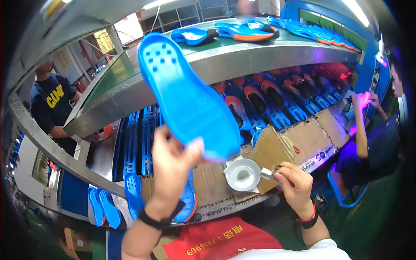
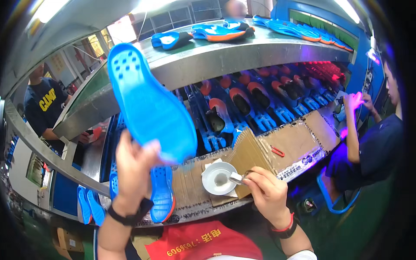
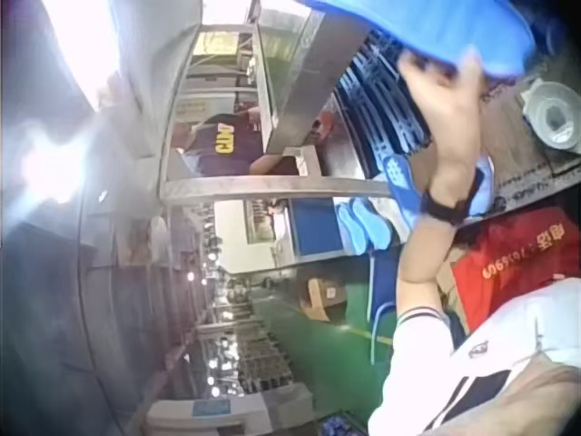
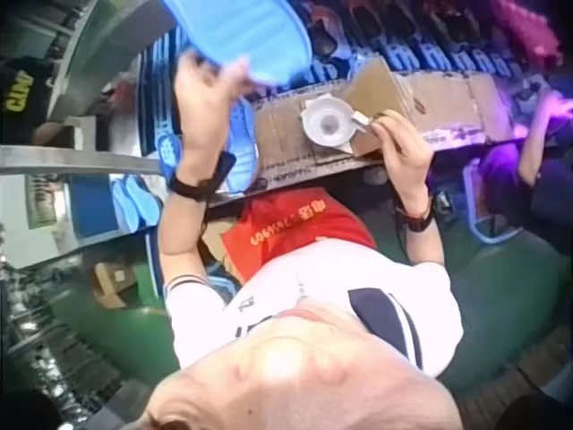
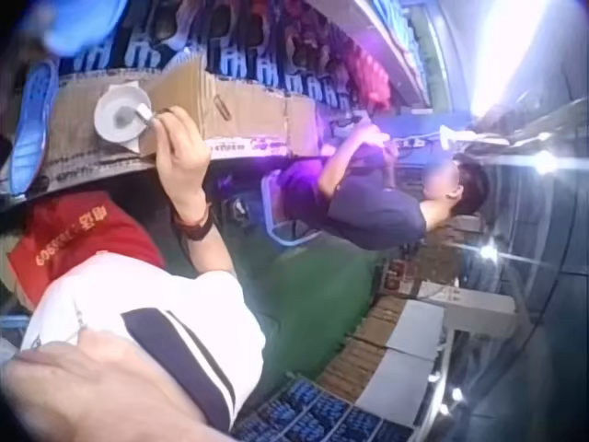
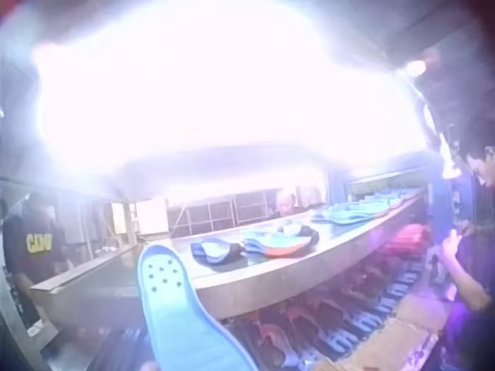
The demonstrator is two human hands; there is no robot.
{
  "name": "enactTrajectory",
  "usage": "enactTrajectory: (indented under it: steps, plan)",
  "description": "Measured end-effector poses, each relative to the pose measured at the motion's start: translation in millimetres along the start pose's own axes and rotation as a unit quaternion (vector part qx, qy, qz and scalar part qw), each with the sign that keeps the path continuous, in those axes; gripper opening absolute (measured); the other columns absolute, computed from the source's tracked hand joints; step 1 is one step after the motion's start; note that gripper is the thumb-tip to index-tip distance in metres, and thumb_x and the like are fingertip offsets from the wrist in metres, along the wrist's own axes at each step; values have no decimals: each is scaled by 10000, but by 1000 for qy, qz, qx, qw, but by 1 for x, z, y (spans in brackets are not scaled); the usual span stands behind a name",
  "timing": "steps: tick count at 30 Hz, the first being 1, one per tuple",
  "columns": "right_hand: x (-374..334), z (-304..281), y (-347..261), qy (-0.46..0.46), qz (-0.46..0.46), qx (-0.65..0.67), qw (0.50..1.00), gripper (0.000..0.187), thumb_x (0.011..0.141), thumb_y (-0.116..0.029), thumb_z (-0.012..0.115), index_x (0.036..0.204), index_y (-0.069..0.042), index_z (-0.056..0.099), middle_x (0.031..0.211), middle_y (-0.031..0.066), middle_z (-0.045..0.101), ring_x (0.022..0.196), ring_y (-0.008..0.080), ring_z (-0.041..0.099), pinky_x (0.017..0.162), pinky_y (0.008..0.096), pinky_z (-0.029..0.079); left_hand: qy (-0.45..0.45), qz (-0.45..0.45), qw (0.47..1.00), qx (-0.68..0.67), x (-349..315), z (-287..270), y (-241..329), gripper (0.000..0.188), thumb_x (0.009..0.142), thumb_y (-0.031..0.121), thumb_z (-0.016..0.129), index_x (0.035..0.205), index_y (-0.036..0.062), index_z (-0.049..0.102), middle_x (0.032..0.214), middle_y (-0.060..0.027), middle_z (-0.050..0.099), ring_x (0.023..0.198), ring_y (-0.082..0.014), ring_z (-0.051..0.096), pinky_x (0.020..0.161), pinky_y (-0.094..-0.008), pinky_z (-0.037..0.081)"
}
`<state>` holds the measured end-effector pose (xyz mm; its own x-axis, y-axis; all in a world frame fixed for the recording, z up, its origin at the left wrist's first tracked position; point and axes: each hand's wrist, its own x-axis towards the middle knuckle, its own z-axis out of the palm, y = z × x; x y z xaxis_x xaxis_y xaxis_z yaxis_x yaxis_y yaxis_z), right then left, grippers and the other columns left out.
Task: Applying glue or adhesive to the edges of blue shoe soles at a manufacturing station.
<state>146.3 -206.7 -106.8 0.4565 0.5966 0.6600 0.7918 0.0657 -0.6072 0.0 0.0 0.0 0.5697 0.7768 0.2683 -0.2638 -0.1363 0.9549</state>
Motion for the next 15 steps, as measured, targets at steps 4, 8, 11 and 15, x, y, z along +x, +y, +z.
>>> enactTrajectory:
  steps: [4,8,11,15]
  plan:
    - [-4,-7,-1,-26,-3,14,1000,118,703,32,683,805,16,625,833,138,634,619,232,617,530,277,476,-55,64,990,-117,72,-6,26,344,913,211,529,1130,-55,507,1130,-148,576,1026,-242,582,882,-304,485]
    - [-6,12,-13,-66,-3,30,997,122,705,17,687,810,-1,626,829,132,632,628,250,622,530,293,482,-79,-3,995,-66,86,-27,42,384,913,196,526,1179,-68,445,1165,-173,555,934,-225,605,764,-249,516]
    - [-7,28,1,-109,-12,5,994,112,721,-15,684,813,-22,621,841,122,628,639,275,623,534,315,487,-43,36,993,106,20,-32,16,458,865,188,587,1227,-25,405,1121,-159,559,633,-124,565,493,-205,460]
    - [-6,60,19,-138,-57,-66,987,73,767,-98,646,797,-42,608,807,104,605,624,294,610,525,362,483,-9,-47,903,427,-74,-106,-57,433,788,123,670,1134,-13,447,1044,-118,531,633,-162,588,587,-257,482]
